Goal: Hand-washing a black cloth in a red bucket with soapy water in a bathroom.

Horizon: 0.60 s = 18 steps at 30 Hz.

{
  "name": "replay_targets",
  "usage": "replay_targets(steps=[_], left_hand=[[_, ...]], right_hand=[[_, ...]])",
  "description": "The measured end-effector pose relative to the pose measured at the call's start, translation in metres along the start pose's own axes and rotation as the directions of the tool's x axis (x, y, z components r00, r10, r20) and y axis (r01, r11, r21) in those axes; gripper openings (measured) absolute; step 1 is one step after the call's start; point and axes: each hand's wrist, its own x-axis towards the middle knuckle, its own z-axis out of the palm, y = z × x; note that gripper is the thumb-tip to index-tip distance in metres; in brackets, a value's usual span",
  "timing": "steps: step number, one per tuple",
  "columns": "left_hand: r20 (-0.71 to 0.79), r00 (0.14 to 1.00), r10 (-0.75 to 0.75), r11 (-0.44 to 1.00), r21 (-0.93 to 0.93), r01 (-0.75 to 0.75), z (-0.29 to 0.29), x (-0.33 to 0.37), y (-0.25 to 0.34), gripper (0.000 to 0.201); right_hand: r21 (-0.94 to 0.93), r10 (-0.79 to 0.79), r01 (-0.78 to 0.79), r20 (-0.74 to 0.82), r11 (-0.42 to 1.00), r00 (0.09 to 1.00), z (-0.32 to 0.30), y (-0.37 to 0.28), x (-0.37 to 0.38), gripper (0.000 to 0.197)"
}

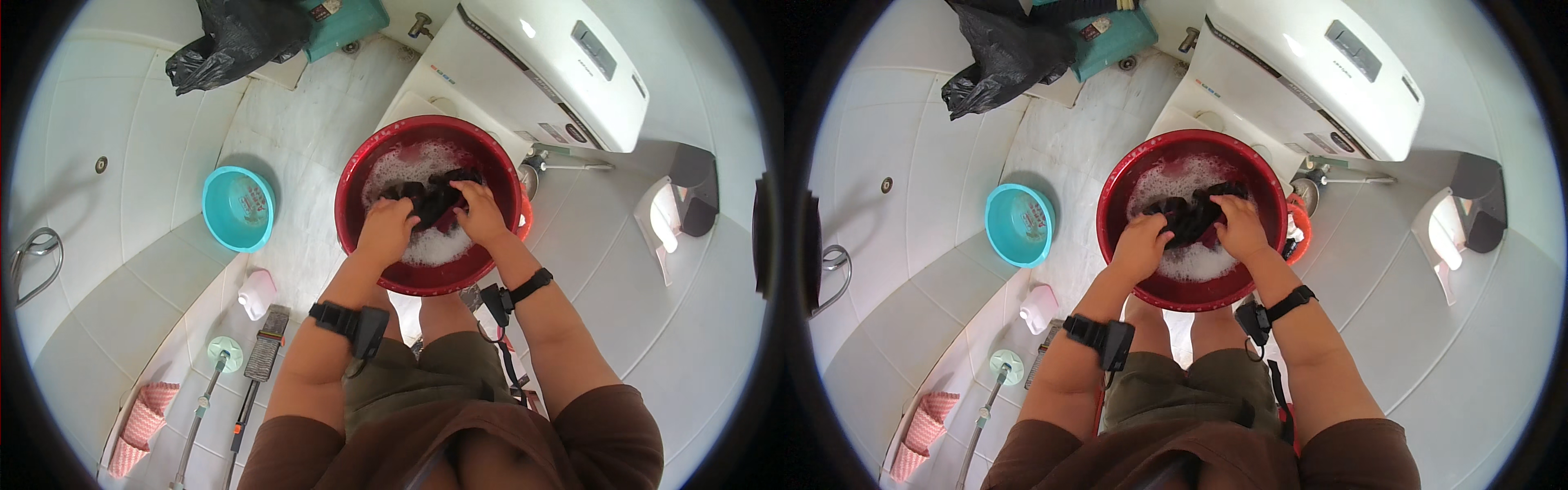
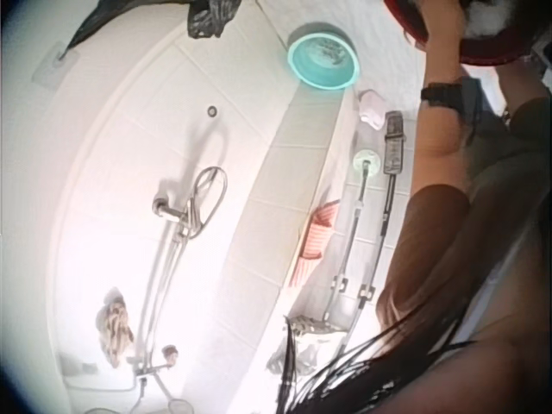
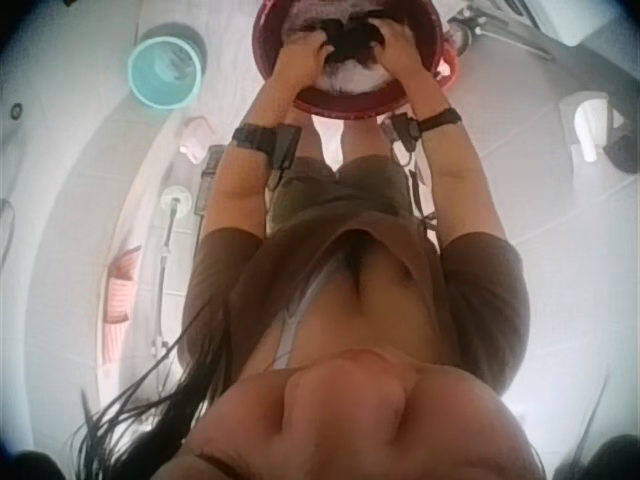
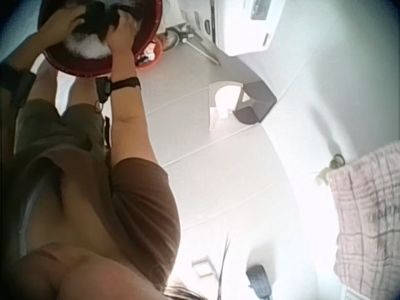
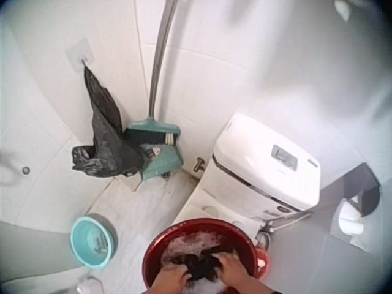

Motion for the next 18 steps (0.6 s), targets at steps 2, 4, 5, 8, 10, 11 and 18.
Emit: replay_targets(steps=[2,4,5,8,10,11,18], left_hand=[[-0.014,0.998,0.065,0.995,-0.071,-0.066,-0.011,-0.015,0.015,0.015],[-0.036,0.99,0.134,0.981,-0.139,-0.138,-0.022,-0.026,0.032,0.015],[-0.055,0.988,0.141,0.964,-0.219,-0.15,-0.027,-0.032,0.042,0.015],[-0.094,0.98,0.175,0.926,-0.322,-0.196,-0.041,-0.045,0.062,0.017],[-0.144,0.966,0.212,0.881,-0.4,-0.253,-0.052,-0.053,0.076,0.017],[-0.151,0.965,0.216,0.88,-0.398,-0.259,-0.057,-0.055,0.083,0.017],[-0.069,0.98,0.186,0.362,-0.923,-0.134,-0.062,-0.069,0.11,0.014]], right_hand=[[0.042,0.04,-0.041,0.018,0.998,0.999,-0.015,-0.015,-0.012,0.059],[0.081,0.077,-0.079,0.032,0.994,0.997,-0.027,-0.027,-0.021,0.063],[0.061,0.019,-0.021,0.035,0.998,0.999,-0.032,-0.033,-0.026,0.069],[0.028,-0.082,0.081,0.019,0.996,0.996,-0.043,-0.053,-0.035,0.079],[0.015,-0.126,0.126,0.0,0.992,0.992,-0.046,-0.063,-0.04,0.083],[0.033,-0.159,0.16,-0.037,0.987,0.987,-0.047,-0.067,-0.042,0.087],[0.453,-0.116,0.105,-0.003,0.885,0.993,-0.028,-0.062,-0.048,0.083]])
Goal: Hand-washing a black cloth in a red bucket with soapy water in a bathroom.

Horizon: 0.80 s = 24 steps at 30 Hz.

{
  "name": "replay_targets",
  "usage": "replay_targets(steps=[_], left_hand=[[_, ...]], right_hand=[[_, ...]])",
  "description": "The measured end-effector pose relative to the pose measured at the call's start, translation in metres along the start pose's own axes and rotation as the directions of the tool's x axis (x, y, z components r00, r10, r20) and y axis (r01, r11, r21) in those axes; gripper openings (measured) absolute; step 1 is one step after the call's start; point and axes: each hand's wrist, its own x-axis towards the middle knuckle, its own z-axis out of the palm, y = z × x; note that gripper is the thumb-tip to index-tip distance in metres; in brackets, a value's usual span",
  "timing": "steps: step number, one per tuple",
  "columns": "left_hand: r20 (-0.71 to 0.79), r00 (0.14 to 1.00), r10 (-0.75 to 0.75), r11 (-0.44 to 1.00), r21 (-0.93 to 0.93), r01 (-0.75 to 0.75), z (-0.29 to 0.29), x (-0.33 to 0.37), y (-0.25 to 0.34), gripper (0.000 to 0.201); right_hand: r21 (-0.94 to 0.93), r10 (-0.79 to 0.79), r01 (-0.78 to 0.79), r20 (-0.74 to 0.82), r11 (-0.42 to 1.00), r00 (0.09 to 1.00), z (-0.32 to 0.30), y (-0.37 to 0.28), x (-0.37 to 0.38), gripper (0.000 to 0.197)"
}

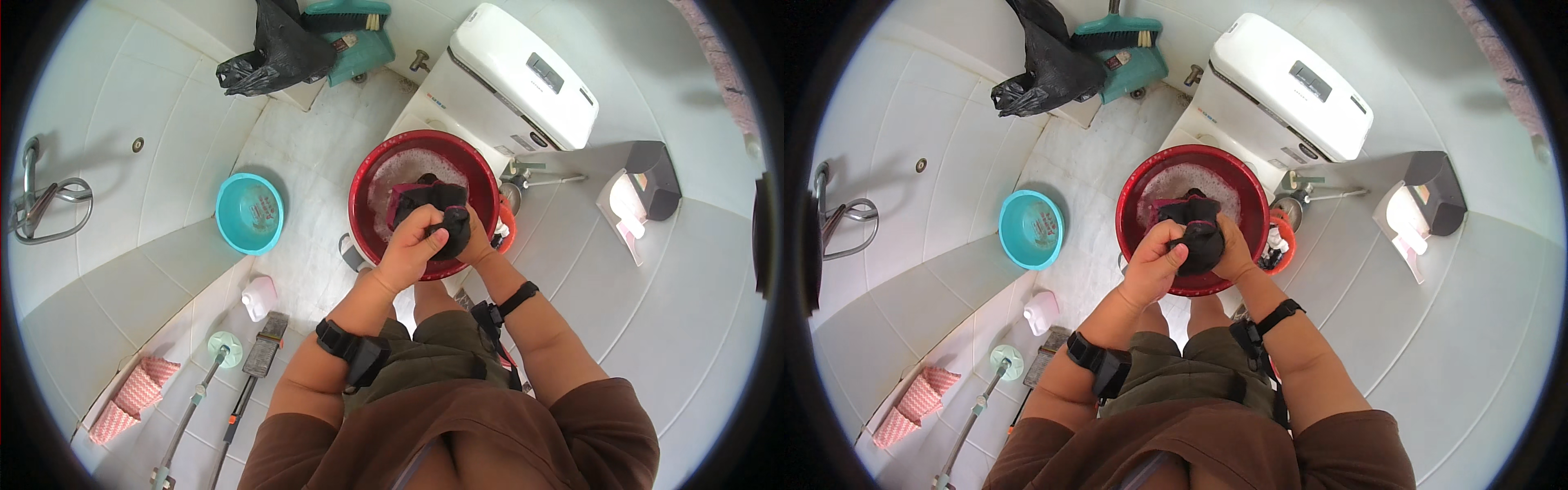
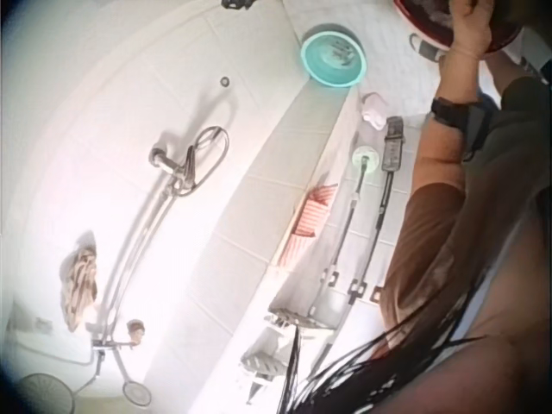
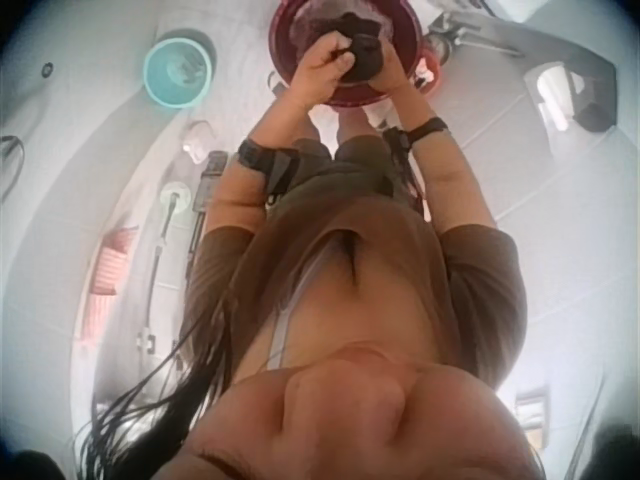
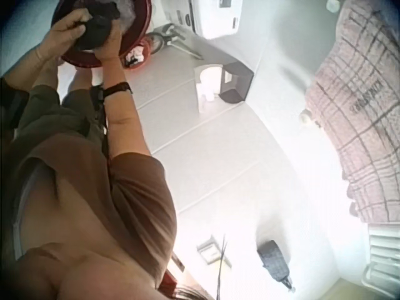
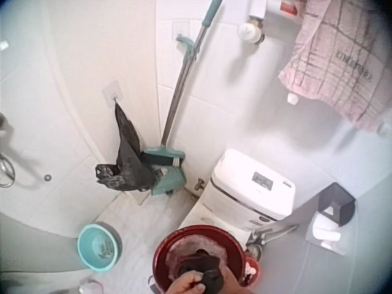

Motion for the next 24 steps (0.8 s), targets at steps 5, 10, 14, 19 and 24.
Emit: replay_targets(steps=[5,10,14,19,24], left_hand=[[-0.065,0.983,-0.169,0.819,-0.564,0.104,0.022,-0.015,0.019,0.008],[-0.049,0.993,-0.105,0.736,-0.675,0.045,0.013,-0.018,0.036,0.019],[-0.267,0.93,-0.251,0.709,-0.705,-0.012,-0.017,-0.013,0.02,0.017],[-0.584,0.71,-0.393,0.902,-0.397,0.172,-0.059,-0.005,-0.006,0.014],[-0.31,0.927,0.21,0.614,0.78,0.122,-0.063,-0.004,-0.01,0.043]], right_hand=[[0.469,0.204,-0.076,-0.229,0.88,0.952,0.005,-0.043,-0.005,0.056],[-0.288,-0.113,0.089,-0.067,0.953,0.991,-0.015,-0.014,-0.009,0.039],[-0.083,-0.053,0.027,-0.329,0.996,0.943,-0.016,-0.033,-0.01,0.038],[0.362,0.265,-0.154,-0.284,0.919,0.921,-0.024,-0.055,-0.011,0.034],[0.579,0.218,-0.019,-0.277,0.815,0.936,-0.025,-0.061,-0.009,0.025]])
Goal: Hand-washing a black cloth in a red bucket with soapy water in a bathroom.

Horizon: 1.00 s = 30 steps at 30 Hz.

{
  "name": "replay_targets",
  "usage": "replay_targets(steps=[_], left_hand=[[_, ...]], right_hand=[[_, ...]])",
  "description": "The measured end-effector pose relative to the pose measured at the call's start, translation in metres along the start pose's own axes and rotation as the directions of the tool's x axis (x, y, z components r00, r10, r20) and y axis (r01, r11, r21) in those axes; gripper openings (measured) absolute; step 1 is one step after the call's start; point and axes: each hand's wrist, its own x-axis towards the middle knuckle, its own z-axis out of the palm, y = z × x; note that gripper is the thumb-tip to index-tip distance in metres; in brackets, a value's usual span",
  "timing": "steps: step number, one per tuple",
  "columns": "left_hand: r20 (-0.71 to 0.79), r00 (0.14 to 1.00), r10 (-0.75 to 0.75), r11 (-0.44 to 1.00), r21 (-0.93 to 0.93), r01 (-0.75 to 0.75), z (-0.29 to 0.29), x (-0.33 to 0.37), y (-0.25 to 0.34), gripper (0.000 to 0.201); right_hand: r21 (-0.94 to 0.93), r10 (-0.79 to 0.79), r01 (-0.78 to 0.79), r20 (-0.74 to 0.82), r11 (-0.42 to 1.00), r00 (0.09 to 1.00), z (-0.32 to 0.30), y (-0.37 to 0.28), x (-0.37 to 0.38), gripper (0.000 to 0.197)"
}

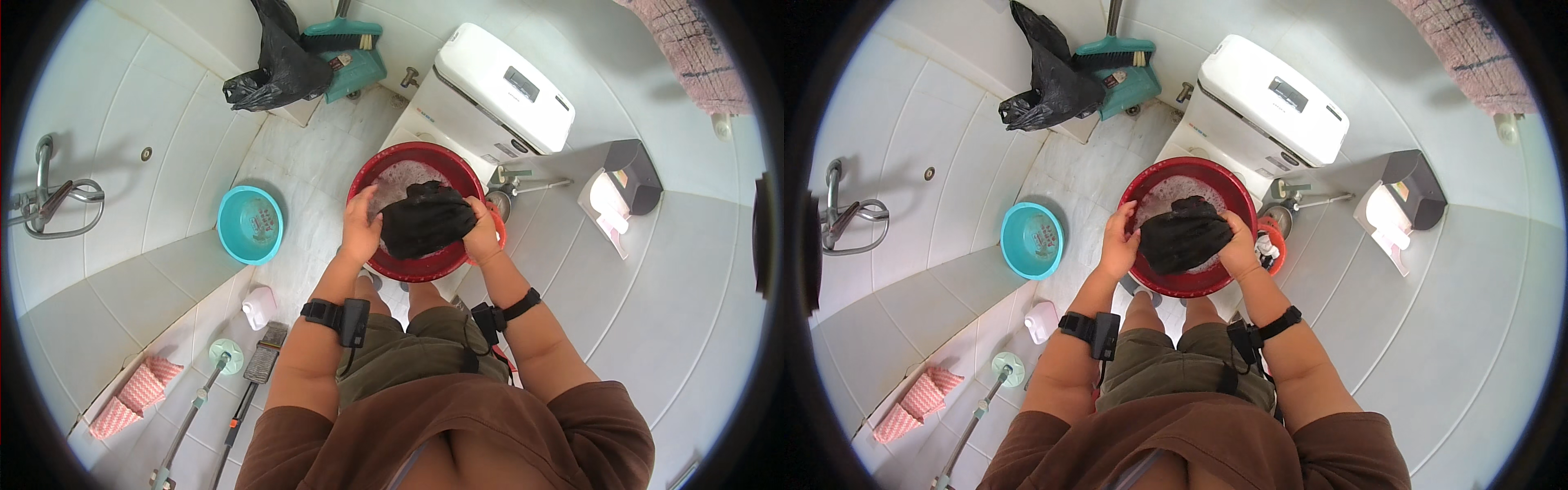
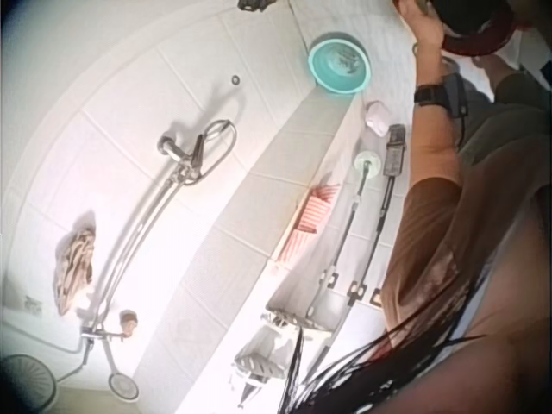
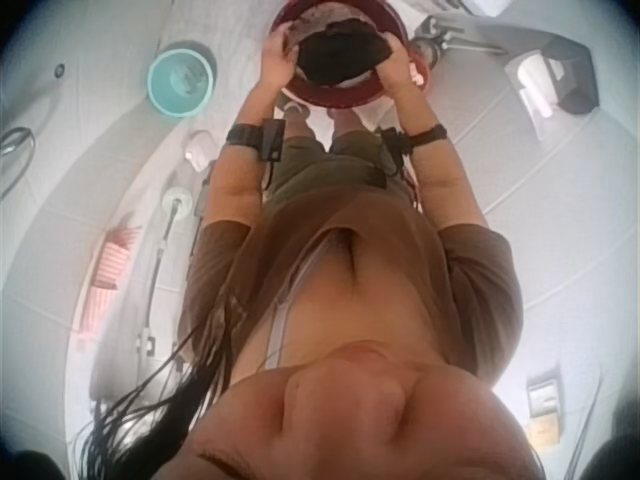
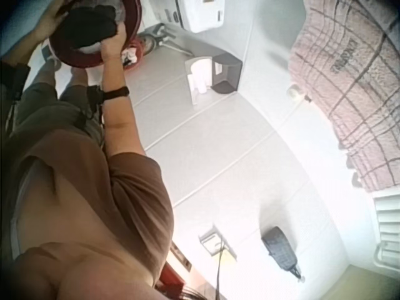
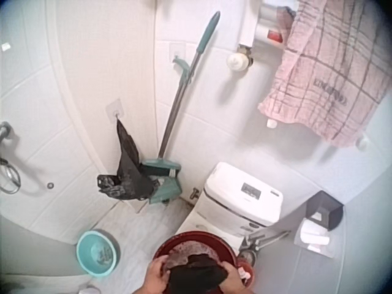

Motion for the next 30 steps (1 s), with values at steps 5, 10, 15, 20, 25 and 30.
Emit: replay_targets(steps=[5,10,15,20,25,30], left_hand=[[0.358,0.902,0.242,0.961,-0.213,-0.174,-0.009,-0.002,0.002,0.084],[0.428,0.877,0.219,0.973,-0.028,-0.229,0.004,-0.004,0.03,0.142],[0.346,0.861,0.373,0.927,-0.106,-0.359,0.026,0.003,0.012,0.133],[0.353,0.829,0.434,0.898,-0.244,-0.366,0.043,0.011,-0.004,0.111],[0.361,0.811,0.461,0.887,-0.17,-0.428,0.068,0.01,-0.026,0.086],[0.34,0.842,0.419,0.908,-0.164,-0.386,0.093,0.012,-0.055,0.065]], right_hand=[[0.216,0.045,-0.045,0.005,0.975,0.999,0.01,-0.022,-0.002,0.02],[0.518,0.161,-0.129,-0.018,0.846,0.987,0.025,-0.039,-0.009,0.022],[0.712,0.193,-0.222,0.123,0.666,0.973,0.029,-0.022,-0.012,0.033],[0.765,0.334,-0.401,0.256,0.504,0.907,0.028,-0.006,-0.011,0.04],[0.838,0.381,-0.448,0.323,0.311,0.867,0.015,0.03,-0.001,0.044],[0.771,0.306,-0.511,0.416,0.38,0.856,-0.012,0.074,0.006,0.042]])
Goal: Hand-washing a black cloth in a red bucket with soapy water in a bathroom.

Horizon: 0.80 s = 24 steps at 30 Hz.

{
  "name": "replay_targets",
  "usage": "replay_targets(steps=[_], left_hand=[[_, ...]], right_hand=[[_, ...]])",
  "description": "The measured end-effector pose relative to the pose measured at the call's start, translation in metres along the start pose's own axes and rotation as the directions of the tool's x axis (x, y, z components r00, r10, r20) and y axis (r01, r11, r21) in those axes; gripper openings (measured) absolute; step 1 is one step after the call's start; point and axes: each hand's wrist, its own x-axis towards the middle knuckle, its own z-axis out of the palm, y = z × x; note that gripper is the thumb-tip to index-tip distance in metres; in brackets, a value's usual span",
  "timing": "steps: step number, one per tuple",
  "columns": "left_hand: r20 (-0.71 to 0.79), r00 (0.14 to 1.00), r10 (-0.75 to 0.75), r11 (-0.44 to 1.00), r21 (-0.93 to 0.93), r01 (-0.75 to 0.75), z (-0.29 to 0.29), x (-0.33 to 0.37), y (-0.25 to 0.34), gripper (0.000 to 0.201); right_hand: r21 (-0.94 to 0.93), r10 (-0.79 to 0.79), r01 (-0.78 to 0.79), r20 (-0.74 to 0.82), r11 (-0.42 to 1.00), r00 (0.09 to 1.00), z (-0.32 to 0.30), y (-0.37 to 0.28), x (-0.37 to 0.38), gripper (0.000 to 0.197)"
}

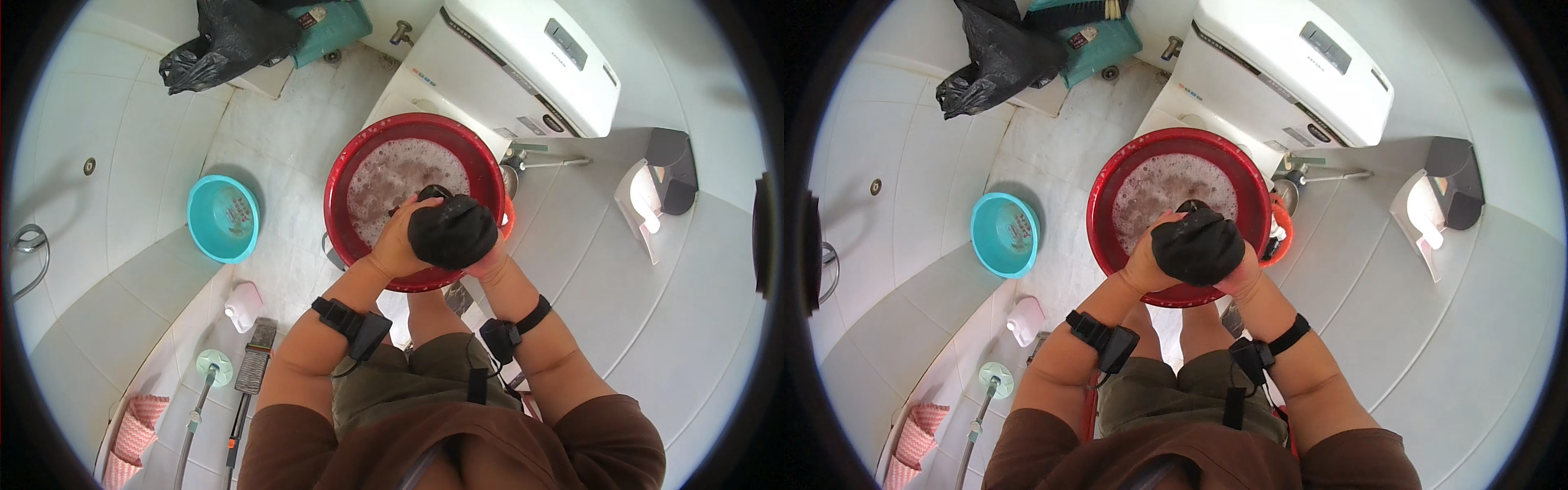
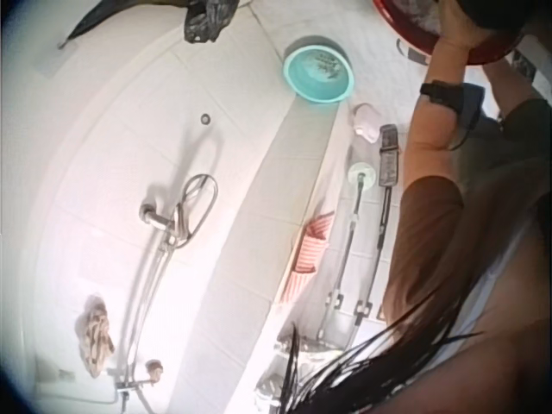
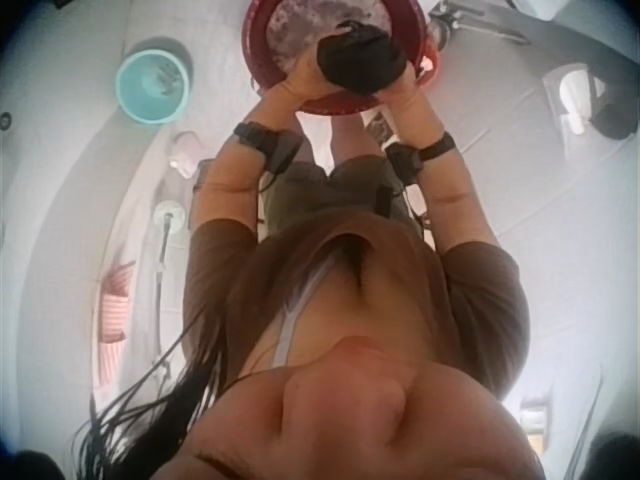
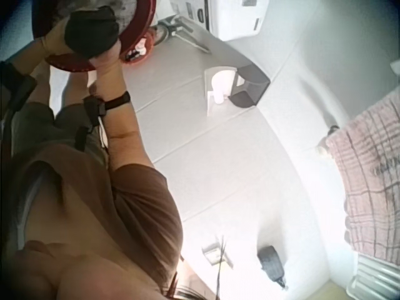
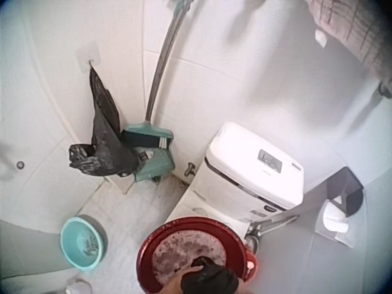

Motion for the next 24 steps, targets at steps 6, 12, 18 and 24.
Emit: replay_targets(steps=[6,12,18,24], left_hand=[[-0.085,0.987,-0.137,0.98,0.13,0.148,0.005,-0.007,-0.009,0.047],[-0.039,0.991,0.125,0.85,0.519,-0.087,-0.006,-0.009,-0.007,0.041],[0.137,0.946,0.294,0.66,0.687,-0.304,-0.006,-0.005,0.004,0.035],[0.008,0.994,-0.112,0.857,0.507,0.093,0.013,-0.008,0.006,0.056]], right_hand=[[-0.601,-0.097,0.013,-0.108,0.799,0.989,-0.009,-0.027,-0.004,0.037],[-0.57,0.253,-0.494,-0.451,0.656,0.856,-0.026,-0.07,-0.023,0.054],[-0.239,0.473,-0.764,-0.665,0.599,0.578,0.017,-0.053,0.012,0.077],[-0.367,0.248,-0.579,-0.647,0.728,0.721,0.013,-0.02,0.043,0.053]])
